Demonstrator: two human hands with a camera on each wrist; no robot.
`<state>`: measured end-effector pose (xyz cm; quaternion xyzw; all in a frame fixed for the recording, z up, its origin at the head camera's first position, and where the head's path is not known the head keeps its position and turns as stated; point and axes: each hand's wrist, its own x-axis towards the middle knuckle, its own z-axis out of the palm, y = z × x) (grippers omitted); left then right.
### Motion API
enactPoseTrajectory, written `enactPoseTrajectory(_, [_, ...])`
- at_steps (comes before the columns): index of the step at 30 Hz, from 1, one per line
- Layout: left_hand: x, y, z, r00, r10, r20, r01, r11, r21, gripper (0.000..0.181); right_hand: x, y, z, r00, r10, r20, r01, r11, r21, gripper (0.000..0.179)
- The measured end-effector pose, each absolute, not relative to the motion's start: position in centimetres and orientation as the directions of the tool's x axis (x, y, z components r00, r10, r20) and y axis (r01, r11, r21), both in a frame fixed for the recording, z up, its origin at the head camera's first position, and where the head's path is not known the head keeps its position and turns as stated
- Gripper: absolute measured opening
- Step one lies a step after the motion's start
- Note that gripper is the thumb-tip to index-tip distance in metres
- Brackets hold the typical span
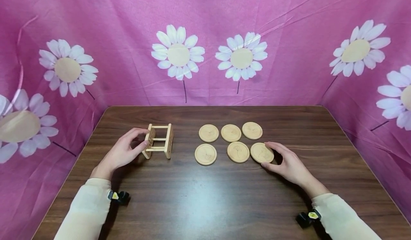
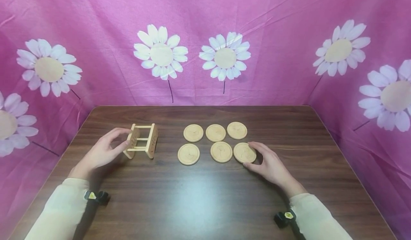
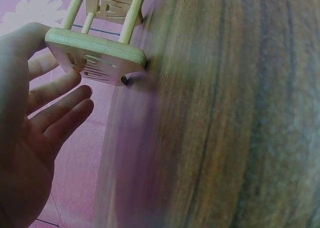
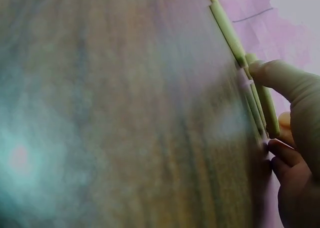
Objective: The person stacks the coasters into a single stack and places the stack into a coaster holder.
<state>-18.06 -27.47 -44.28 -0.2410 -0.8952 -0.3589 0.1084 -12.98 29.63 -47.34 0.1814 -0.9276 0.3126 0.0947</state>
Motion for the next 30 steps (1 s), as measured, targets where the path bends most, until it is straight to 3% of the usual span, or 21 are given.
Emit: enactPoseTrajectory(30, [-18.1,-27.6,-44.3,-0.864,0.358,0.354,0.503,0.625,0.597,0.037,-13.8,27.6,-46.0,-0.895,-0.305,0.326,-0.443,0.702,-0.558,0.068])
